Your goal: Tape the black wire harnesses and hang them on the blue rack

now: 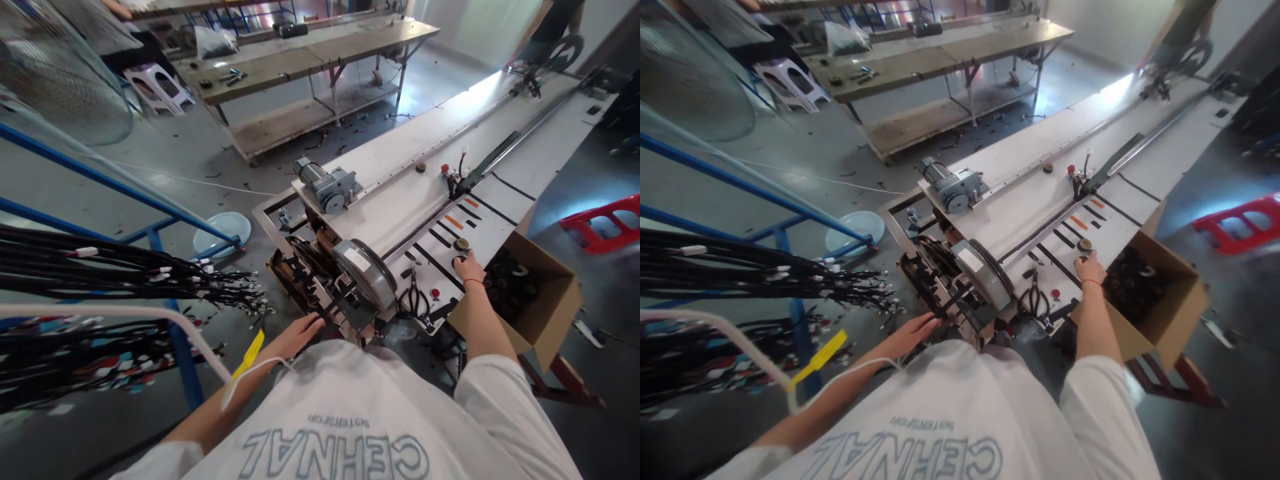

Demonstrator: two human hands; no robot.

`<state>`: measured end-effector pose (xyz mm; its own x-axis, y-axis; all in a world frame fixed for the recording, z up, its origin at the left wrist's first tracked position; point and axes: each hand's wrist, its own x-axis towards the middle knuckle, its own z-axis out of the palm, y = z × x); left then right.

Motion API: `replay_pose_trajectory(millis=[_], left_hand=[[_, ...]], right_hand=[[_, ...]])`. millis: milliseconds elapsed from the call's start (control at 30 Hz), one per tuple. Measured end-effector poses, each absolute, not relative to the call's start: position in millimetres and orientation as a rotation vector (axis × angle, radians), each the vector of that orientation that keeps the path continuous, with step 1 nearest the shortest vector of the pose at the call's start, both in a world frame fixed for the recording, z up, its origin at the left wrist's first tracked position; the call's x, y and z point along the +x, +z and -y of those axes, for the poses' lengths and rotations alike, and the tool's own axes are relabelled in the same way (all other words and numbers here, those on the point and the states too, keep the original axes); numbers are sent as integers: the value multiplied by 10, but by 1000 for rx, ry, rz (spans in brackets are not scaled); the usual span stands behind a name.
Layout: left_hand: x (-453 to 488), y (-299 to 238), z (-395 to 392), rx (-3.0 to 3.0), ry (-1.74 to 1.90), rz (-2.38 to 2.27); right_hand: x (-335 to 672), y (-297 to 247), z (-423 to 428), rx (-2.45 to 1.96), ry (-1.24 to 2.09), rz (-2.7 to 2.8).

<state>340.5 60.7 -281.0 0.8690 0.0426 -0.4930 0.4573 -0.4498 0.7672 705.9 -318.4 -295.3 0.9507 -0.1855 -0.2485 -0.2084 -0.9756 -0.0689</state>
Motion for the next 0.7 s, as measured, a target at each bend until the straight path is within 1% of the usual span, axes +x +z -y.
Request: replay_pose_trajectory(millis=[100,300,333,400,467,500,533,633,667,700], left_hand=[[3453,-2821,-489,1992,-375,-338],[3794,-2891,-429,2005,-283,-314],[3847,-2924,-436,1997,-272,-330],[3936,-3007,-451,1962,-269,-375],[3996,-3084,-463,1871,-281,-412],[4016,-3108,-468,1802,-284,-420],[4030,-3119,-473,1725,-278,-422],[4056,-3070,-498,1550,-229,-405],[4063,-3034,-510,1525,-217,-393],[4069,-2997,-523,1517,-209,-381]], right_hand=[[7031,-2961,3179,-2993,380,-303],[7131,-2839,3163,-2897,446,-347],[7126,-2776,3133,-2865,431,-351],[6976,-2628,3014,-2775,257,-249],[6565,-2491,2803,-2623,-23,-6],[6262,-2444,2664,-2518,-114,153],[5915,-2419,2505,-2432,-137,264],[4887,-2488,1945,-2067,130,824],[4645,-2554,1747,-1966,194,955],[4484,-2633,1555,-1954,200,999]])
